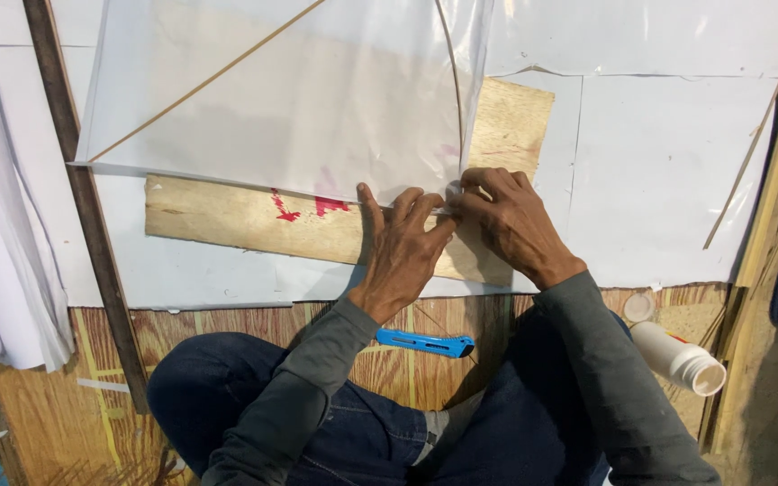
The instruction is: The person sits on the floor and assembles a kite by folding and pressing a translucent sheet over a wooden frame. They repeatedly smooth the sheet along the frame edges to secure it in place.
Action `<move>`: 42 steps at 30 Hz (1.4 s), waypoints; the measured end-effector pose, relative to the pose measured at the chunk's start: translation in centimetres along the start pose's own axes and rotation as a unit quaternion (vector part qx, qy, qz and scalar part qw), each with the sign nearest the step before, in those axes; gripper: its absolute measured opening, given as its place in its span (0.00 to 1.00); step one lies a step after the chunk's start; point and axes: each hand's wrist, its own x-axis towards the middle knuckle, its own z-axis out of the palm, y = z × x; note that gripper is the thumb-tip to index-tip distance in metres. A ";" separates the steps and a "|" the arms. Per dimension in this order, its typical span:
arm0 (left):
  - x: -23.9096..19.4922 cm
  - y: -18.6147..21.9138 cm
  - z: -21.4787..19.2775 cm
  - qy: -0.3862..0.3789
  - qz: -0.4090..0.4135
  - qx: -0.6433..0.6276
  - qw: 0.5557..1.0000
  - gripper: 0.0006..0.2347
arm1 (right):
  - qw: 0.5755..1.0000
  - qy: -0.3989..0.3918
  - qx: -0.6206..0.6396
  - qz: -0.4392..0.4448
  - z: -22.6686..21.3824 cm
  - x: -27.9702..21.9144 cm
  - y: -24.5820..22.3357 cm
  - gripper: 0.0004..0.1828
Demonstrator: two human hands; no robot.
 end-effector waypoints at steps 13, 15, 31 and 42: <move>0.3 -0.7 0.0 0.034 -0.015 -0.050 0.998 0.02 | 0.998 0.018 -0.034 -0.047 1.2 -1.5 2.1 0.12; 0.4 -0.6 -0.2 0.034 -0.017 -0.051 0.998 0.02 | 0.996 0.041 -0.056 -0.054 1.0 -0.9 2.4 0.13; 0.3 -0.8 0.1 0.024 -0.017 -0.049 0.998 0.02 | 0.996 0.062 -0.021 -0.060 1.7 -2.0 2.2 0.15; 0.3 -0.2 0.0 0.015 -0.025 -0.028 0.999 0.08 | 0.984 0.142 0.097 0.048 1.7 -2.1 1.3 0.21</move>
